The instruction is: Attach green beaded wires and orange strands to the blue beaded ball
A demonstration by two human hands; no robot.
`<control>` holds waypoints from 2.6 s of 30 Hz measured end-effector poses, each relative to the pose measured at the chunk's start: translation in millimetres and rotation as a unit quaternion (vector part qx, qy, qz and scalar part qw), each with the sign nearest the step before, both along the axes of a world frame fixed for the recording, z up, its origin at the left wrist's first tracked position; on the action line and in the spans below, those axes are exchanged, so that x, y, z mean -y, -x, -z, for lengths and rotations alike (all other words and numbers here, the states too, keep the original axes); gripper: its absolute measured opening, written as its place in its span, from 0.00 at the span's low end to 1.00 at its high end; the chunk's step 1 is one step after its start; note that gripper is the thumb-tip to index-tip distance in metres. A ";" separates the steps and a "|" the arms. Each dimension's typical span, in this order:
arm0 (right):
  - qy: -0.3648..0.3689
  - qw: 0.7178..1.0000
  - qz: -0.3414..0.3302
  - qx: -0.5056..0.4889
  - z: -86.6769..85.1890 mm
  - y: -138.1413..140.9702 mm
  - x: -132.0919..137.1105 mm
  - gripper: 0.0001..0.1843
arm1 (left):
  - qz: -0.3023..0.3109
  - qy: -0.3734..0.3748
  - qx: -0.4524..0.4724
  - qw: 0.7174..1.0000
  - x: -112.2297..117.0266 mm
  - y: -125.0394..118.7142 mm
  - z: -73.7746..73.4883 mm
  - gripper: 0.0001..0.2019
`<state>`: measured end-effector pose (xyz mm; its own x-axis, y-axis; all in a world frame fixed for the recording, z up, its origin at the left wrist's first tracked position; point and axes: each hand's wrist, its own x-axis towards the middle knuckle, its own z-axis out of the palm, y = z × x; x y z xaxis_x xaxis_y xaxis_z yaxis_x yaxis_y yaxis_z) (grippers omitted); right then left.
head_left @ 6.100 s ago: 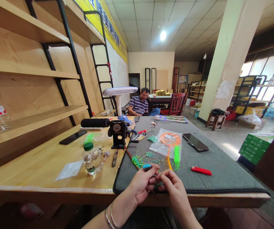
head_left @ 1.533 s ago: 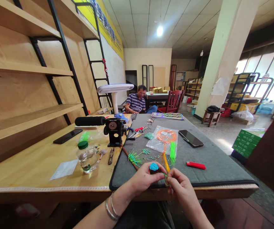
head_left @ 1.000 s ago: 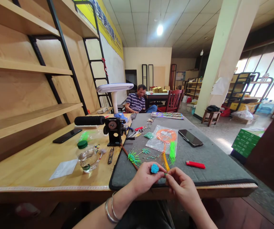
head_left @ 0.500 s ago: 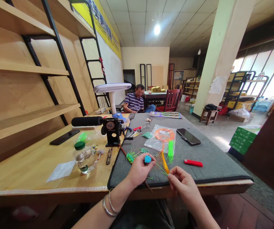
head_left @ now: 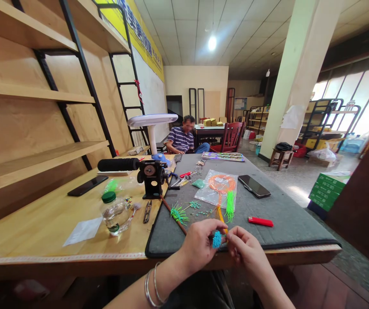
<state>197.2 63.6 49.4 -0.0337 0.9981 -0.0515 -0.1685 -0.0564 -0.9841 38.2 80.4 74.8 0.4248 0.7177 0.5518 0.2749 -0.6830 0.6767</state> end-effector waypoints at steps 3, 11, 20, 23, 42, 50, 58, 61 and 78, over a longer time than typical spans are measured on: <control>-0.027 0.999 0.014 0.012 -1.5 1.1 2.2 0.26 | 0.001 0.047 0.027 0.999 -3.0 -3.1 2.6 0.08; -0.035 0.999 -0.009 0.008 -0.7 7.8 6.0 0.30 | 0.001 0.229 0.193 0.954 -15.2 -2.7 9.8 0.09; -0.180 0.964 0.080 0.180 3.0 -0.1 3.7 0.22 | 0.009 0.223 0.118 0.968 -12.6 1.4 10.8 0.08; -0.201 0.951 0.085 0.221 4.0 -1.8 6.1 0.19 | 0.008 0.201 0.100 0.974 -11.2 1.8 9.0 0.06; -0.289 0.859 0.148 0.395 0.3 -29.2 14.8 0.10 | 0.001 0.171 0.058 0.984 -9.4 3.7 8.9 0.06; -0.243 0.891 0.171 0.344 10.2 -26.4 14.3 0.13 | -0.048 0.138 0.050 0.988 -6.4 -3.6 10.4 0.04; -0.173 0.955 0.125 0.208 16.9 -6.6 10.5 0.21 | -0.068 0.007 0.019 0.997 2.2 -12.2 14.3 0.03; -0.135 0.971 0.116 0.160 15.5 -3.0 10.4 0.24 | -0.078 0.009 0.021 0.997 4.2 -12.3 13.6 0.03; 0.011 0.998 0.028 -0.049 10.9 0.2 10.6 0.24 | -0.010 -0.132 -0.136 0.982 1.0 -3.3 21.8 0.09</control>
